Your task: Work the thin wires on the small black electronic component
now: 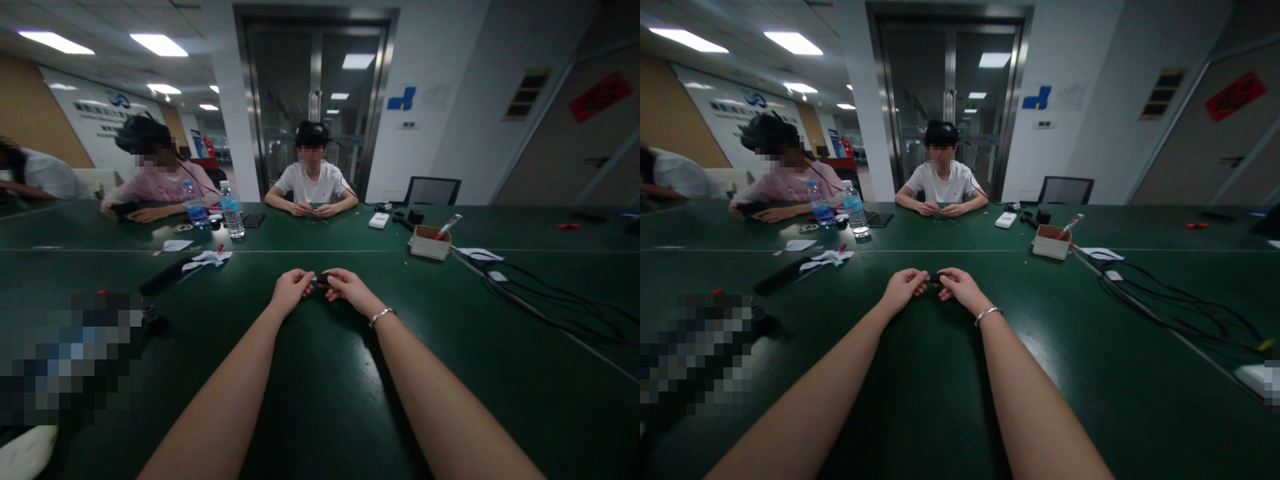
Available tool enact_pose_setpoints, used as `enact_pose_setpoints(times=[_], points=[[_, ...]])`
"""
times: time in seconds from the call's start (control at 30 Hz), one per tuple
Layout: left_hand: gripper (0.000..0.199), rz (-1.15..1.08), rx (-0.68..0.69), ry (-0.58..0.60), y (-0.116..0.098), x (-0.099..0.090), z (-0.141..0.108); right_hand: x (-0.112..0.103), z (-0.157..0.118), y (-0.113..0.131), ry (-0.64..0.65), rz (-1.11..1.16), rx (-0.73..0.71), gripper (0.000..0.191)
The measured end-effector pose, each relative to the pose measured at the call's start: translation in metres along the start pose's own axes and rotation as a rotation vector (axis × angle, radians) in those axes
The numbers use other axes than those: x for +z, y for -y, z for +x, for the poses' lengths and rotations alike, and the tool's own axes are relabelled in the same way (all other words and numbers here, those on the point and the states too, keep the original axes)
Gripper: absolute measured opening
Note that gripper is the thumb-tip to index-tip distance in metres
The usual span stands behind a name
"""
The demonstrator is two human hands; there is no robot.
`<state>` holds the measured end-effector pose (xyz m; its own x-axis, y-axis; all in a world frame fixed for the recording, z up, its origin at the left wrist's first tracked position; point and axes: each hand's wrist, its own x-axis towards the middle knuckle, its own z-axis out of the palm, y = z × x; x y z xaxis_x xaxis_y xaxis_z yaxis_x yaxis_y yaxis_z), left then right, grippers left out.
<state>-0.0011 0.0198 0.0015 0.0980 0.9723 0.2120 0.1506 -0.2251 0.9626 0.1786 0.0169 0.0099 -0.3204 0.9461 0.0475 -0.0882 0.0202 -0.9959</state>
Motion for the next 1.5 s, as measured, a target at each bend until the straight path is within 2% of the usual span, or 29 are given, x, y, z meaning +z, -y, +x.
enact_pose_setpoints(times=[0.2,0.37,0.53,0.63,1.07,1.2,1.5], points=[[0.031,-0.088,-0.039,0.028,-0.0031,0.0013,-0.0005,0.0008,0.0003,0.0012,-0.035,0.008,0.029,0.016],[0.023,-0.043,-0.02,0.041,-0.0007,0.001,0.0001,0.0008,-0.0007,0.0013,-0.045,0.051,0.032,0.013],[0.03,0.023,0.093,-0.017,-0.0001,0.0009,-0.0012,0.0004,-0.0005,0.001,-0.047,0.053,0.042,0.013],[0.034,0.01,0.086,-0.017,-0.0009,0.0012,-0.0012,0.0005,0.0009,0.0009,-0.052,0.056,0.048,0.013],[0.025,-0.014,0.01,-0.058,-0.0003,0.0024,0.0015,0.0008,0.0014,0.0029,-0.037,0.046,0.055,0.015],[0.022,0.003,0.002,-0.028,-0.0006,0.0019,0.0009,0.0001,0.0012,0.003,-0.038,0.058,0.055,0.015],[0.023,0.063,0.067,-0.045,0.0011,0.0015,-0.0003,-0.0009,0.0017,-0.0007,-0.047,0.071,0.051,0.015]])
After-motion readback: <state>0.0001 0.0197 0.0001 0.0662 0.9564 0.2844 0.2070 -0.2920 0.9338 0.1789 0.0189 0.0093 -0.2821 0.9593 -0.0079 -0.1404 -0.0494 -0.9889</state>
